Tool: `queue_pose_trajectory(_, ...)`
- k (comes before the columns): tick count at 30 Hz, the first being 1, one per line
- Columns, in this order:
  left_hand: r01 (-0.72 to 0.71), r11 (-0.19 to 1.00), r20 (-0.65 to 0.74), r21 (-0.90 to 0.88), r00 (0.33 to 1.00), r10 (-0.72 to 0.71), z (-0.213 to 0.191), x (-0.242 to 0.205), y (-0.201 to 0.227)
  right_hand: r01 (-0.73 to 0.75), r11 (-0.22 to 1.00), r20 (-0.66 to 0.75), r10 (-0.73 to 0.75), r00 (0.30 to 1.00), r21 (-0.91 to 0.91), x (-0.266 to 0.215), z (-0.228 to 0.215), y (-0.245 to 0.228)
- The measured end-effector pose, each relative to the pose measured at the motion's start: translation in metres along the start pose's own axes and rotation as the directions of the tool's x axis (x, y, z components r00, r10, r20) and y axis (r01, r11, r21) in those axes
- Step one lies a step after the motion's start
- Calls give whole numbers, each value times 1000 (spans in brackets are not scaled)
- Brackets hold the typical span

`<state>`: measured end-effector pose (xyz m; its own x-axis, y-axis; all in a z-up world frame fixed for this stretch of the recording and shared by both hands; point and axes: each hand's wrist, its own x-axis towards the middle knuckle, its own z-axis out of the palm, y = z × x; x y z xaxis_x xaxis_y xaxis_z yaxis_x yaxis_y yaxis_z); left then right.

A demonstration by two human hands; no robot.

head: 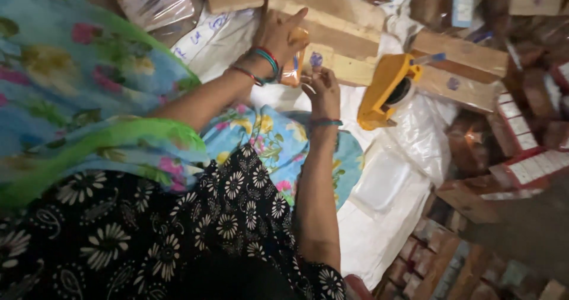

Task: The person places small electrical items into clear plastic bags and seals them using a yellow handheld heat sealer. They handle the items one at a time, seal the bags, and set the packaged items aside on a wooden board.

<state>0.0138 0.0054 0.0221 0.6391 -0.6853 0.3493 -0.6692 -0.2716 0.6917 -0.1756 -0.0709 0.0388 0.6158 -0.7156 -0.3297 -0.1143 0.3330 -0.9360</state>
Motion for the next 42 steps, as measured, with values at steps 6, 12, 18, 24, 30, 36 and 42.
queue_pose_trajectory(6, -85, 963, 279, -256, 947, 158, -41, -6, -27, -7, 1000, 51, 7, 999, -3, -4, 4, -13)
queue_pose_trajectory(12, -610, 793, 487, 6, 694, 530, -57, -10, 6, -57, 993, -55, 63, 997, 104, 6, -19, -9)
queue_pose_trajectory(18, -583, 812, 335, 8, 767, 547, -32, -15, 2, -16, 923, -128, 70, 989, 385, 14, -73, -4)
queue_pose_trajectory(24, -513, 851, 235, -114, 818, 525, -10, -19, -4, 108, 876, -268, 25, 963, 470, 7, -132, 9)
queue_pose_trajectory(30, -470, 869, 273, -157, 825, 495, -13, -11, 1, 106, 833, -212, 13, 977, 543, 11, -143, 19)
queue_pose_trajectory(36, -470, 878, 271, -88, 837, 475, -1, -20, -2, 104, 824, -180, -3, 984, 557, 17, -164, 29)
queue_pose_trajectory(42, -562, 824, 230, 77, 814, 534, 18, -38, -20, 402, 913, -624, -274, 732, 70, 20, -257, 5)
